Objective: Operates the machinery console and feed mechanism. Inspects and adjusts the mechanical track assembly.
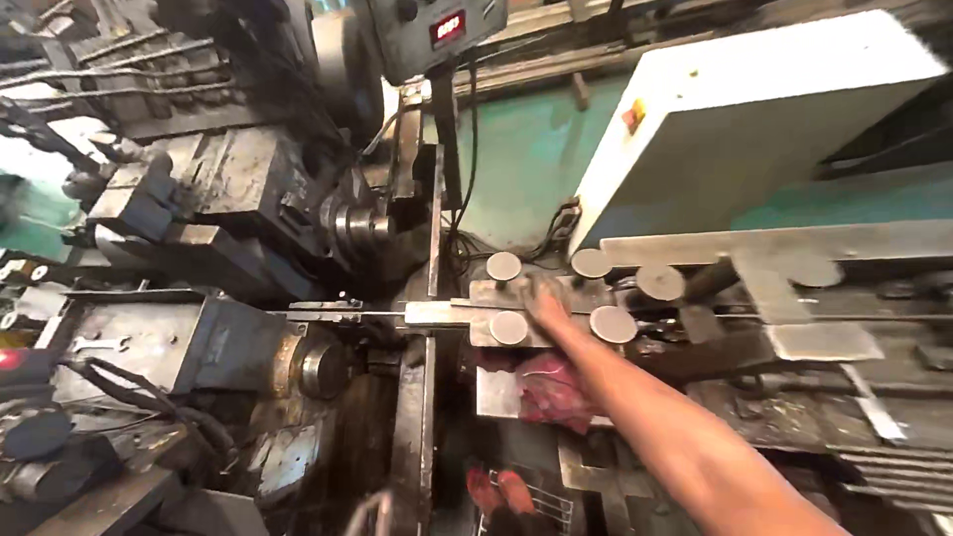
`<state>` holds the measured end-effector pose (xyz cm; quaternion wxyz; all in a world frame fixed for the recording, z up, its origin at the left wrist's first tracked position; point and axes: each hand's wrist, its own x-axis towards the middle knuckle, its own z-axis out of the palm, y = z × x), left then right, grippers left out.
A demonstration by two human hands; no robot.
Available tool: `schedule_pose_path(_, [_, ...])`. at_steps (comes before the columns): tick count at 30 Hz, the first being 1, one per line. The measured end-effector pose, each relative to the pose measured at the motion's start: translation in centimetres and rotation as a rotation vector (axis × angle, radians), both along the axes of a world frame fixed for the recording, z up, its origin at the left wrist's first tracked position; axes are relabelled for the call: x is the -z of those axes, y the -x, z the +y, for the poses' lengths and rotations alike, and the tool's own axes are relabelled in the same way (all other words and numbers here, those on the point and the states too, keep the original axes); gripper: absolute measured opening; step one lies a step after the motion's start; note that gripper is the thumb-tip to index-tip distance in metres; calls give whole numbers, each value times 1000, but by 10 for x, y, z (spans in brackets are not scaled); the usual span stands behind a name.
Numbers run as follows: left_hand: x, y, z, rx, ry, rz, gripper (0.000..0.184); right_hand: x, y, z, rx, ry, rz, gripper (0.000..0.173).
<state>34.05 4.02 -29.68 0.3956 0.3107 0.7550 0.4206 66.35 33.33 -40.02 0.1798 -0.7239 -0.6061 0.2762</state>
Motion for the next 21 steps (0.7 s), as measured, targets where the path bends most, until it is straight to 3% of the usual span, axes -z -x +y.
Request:
schedule_pose_path(3, [37, -14, 110, 26, -136, -72, 17, 28, 7, -2, 0, -89, -192, 49])
schedule_pose_path(5, [61, -26, 175, -74, -127, -181, 15, 22, 15, -3, -36, -43, -276, 52])
schedule_pose_path(8, [93, -38, 266, -299, 21, -348, 28, -11, 28, 11, -31, 223, -306, 55])
schedule_pose_path(10, [110, -39, 312, -444, 175, -439, 37, 2, 25, 8, 20, 242, -292, 59])
schedule_pose_path(13, [130, -26, 356, -499, 247, -504, 43, 49, 5, -4, 27, 154, -309, 67])
schedule_pose_path(15, [141, -23, 373, -590, 230, -502, 35, 62, -4, -3, -31, 37, -400, 65])
schedule_pose_path(18, [149, -13, 383, -700, 160, -565, 32, 25, 15, 3, -73, 44, -452, 58])
schedule_pose_path(21, [132, -19, 401, -755, 163, -526, 37, 4, 25, 9, -50, 119, -435, 58])
